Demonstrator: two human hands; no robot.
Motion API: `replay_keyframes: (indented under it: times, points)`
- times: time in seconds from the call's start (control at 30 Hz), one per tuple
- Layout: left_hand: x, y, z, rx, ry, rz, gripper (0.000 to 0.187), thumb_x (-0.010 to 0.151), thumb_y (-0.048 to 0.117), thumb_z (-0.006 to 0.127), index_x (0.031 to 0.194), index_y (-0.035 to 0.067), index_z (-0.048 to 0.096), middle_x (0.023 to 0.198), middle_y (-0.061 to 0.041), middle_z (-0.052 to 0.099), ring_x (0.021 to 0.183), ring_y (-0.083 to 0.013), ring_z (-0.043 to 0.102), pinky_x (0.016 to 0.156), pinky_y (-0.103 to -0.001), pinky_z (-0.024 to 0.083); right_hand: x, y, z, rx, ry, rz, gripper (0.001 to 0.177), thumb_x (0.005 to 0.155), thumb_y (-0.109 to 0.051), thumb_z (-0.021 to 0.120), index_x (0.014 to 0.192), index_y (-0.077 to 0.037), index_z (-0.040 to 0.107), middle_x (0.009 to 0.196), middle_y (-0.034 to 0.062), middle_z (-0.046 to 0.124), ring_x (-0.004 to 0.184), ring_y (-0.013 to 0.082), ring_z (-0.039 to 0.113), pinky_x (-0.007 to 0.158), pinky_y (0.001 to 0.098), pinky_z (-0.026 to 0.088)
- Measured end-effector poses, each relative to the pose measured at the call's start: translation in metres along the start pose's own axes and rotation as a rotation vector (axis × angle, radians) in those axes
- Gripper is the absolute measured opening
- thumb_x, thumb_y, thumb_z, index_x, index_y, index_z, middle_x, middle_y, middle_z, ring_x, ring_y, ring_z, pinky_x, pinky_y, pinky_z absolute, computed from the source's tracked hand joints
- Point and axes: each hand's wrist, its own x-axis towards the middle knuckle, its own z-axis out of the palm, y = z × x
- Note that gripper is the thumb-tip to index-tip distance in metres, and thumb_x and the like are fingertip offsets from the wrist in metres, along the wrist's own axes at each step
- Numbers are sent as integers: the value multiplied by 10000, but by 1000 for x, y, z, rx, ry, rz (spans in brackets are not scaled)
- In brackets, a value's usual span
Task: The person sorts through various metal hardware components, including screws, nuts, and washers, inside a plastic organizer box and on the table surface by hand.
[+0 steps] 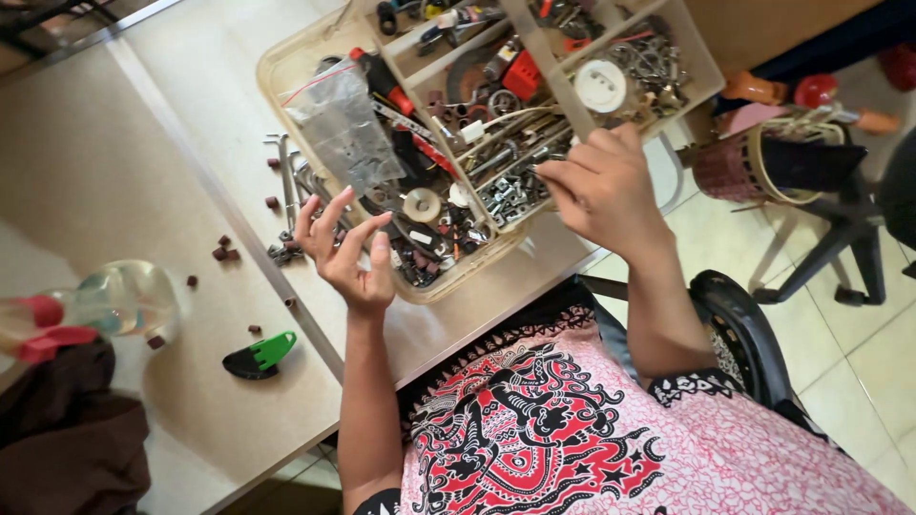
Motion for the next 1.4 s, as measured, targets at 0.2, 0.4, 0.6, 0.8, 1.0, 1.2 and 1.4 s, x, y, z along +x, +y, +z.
replay_keyframes:
  times: [0.2,0.4,0.6,0.8,1.0,1.2,1.4]
  points:
    - [-1,0,2,0,3,2,217,829,146,668,974,108,824,1370,-92,660,1456,-355,379,1285,-488,222,-1,2,-2,26,-1,0,179,823,-80,837,982,-107,760,808,-3,598,836,209,555,836,380,368]
    - [-2,0,1,7,2,-9,218,829,144,662,969,108,826,1372,-87,662,1466,-352,378,1291,-490,203,-6,6,2,43,7,8,181,831,-78,833,994,-102,757,822,5,613,844,208,564,845,378,376]
    - [-1,-3,3,14,28,25,195,827,143,676,952,105,821,1361,-96,668,1449,-354,386,1280,-488,229,-7,7,0,37,-14,0,184,830,-77,838,996,-92,759,812,19,597,840,221,560,847,389,377]
    - [1,1,0,11,38,43,193,818,134,680,948,100,819,1345,-103,669,1426,-355,410,1260,-481,274,-8,6,-4,159,30,50,121,846,-33,792,936,-77,727,859,32,616,880,235,581,843,359,398]
    - [1,0,-2,4,49,55,194,806,92,673,938,96,815,1329,-114,675,1418,-355,427,1252,-485,290,-8,-3,2,42,36,-24,260,847,-71,792,1104,-108,790,1044,2,700,993,217,591,940,401,381]
    - [2,-1,-2,-24,73,68,171,825,93,676,931,102,810,1331,-113,685,1402,-372,420,1198,-470,340,-6,-13,5,-72,0,-37,325,806,-157,787,1126,-214,803,1192,-62,714,1102,232,578,1004,424,354]
    - [2,7,-8,-9,70,69,157,815,89,694,919,117,809,1326,-103,683,1386,-384,445,1193,-488,349,-6,-21,5,-46,7,-27,330,787,-202,786,1114,-239,802,1219,-60,708,1148,222,569,999,439,342]
